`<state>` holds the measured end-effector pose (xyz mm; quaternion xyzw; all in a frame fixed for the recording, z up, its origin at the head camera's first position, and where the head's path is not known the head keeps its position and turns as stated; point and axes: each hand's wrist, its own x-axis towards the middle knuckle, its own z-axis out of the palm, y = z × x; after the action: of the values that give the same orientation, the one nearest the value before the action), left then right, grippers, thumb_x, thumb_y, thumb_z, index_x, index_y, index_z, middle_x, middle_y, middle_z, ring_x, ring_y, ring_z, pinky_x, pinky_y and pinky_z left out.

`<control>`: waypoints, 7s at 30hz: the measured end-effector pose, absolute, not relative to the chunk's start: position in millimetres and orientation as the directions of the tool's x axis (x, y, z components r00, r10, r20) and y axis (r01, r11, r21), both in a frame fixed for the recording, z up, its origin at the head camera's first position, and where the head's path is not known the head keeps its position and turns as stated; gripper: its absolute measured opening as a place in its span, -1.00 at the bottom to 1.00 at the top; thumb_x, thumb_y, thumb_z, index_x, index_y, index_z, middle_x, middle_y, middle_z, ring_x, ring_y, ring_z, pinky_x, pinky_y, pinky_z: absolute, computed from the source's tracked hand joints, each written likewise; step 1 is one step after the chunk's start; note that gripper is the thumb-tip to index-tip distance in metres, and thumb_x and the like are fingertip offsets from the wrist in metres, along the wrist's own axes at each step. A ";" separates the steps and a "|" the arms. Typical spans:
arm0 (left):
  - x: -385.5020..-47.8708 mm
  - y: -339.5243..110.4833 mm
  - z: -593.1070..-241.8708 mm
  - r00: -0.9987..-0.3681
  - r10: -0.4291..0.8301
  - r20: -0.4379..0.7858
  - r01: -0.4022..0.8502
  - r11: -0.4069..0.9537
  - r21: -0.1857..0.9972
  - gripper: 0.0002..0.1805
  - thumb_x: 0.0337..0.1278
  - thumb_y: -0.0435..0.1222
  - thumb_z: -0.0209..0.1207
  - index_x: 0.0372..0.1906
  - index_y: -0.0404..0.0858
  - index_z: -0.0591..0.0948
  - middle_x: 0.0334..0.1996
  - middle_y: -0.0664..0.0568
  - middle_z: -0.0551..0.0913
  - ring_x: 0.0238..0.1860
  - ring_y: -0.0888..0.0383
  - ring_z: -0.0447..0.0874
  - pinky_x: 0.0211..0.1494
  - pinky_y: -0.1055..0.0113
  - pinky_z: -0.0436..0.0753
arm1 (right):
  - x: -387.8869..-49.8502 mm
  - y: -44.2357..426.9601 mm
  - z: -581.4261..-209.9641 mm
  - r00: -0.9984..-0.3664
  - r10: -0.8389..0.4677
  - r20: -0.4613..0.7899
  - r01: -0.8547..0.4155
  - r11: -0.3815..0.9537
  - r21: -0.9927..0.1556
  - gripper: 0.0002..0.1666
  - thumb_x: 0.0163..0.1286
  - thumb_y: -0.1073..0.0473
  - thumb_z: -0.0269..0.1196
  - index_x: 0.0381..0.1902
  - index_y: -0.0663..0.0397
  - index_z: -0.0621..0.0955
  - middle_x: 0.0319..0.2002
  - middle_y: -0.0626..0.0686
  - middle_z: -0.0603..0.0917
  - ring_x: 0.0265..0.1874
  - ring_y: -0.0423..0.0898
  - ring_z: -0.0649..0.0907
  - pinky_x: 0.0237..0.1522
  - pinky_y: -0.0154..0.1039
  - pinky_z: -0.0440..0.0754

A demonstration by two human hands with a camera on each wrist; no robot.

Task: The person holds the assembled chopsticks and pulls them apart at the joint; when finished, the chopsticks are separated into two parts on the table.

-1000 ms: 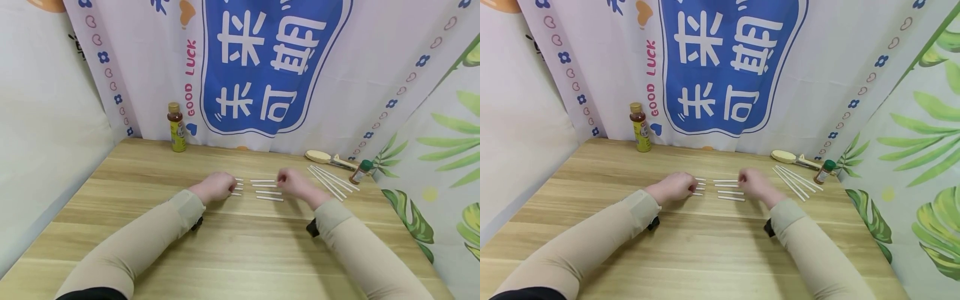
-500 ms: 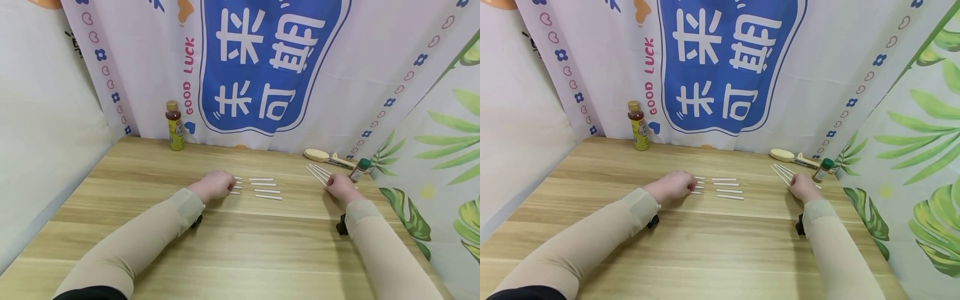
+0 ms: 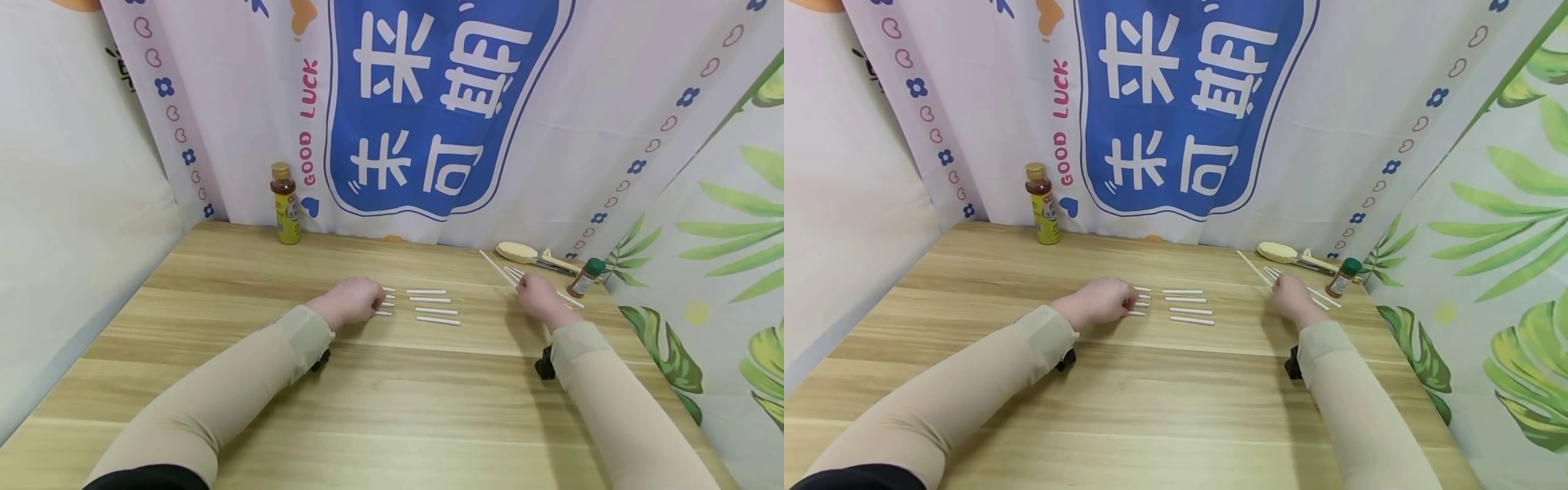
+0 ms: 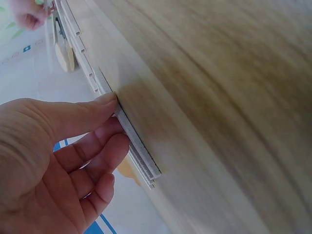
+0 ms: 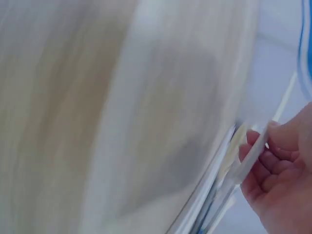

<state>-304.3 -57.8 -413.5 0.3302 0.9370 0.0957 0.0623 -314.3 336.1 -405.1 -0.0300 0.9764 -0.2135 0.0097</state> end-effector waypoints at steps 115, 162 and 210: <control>-285.7 -46.2 -376.5 -0.644 0.759 0.096 0.517 0.339 0.786 -0.82 0.36 -0.46 0.12 -0.37 -0.28 0.67 -0.61 0.08 0.47 -0.54 0.22 0.41 -0.44 0.35 0.45 | -262.5 176.5 -370.0 -0.729 -0.681 0.062 -0.519 0.492 -0.699 -0.77 0.46 0.42 0.12 -0.11 0.25 0.70 -0.59 -0.02 0.49 -0.60 -0.19 0.42 -0.51 -0.29 0.40; -286.5 -61.6 -413.2 -0.749 0.663 0.000 0.650 0.734 0.198 -0.77 0.11 -0.43 0.25 -0.56 -0.09 0.56 -0.56 0.20 0.51 -0.48 0.19 0.47 -0.34 0.26 0.51 | -264.8 177.8 -408.8 -0.804 -0.591 -0.065 -0.555 0.786 -0.271 -0.78 0.23 0.41 0.32 -0.47 0.05 0.53 -0.48 -0.06 0.48 -0.44 -0.11 0.47 -0.33 -0.17 0.46; -286.0 -59.6 -410.3 -0.708 0.706 0.027 0.697 0.691 0.192 -0.78 0.09 -0.51 0.23 -0.55 -0.16 0.60 -0.56 0.17 0.49 -0.50 0.18 0.40 -0.37 0.26 0.45 | -315.9 360.3 -418.3 -0.998 0.034 -0.058 0.051 0.948 -0.314 -0.82 0.38 0.35 -0.03 -0.25 0.41 0.48 -0.32 0.30 0.55 -0.31 0.21 0.55 -0.19 0.12 0.51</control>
<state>-286.0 -59.6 -410.3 0.3814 0.9193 0.0944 0.0246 -315.9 360.3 -418.3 0.0214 0.9866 -0.1596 0.0258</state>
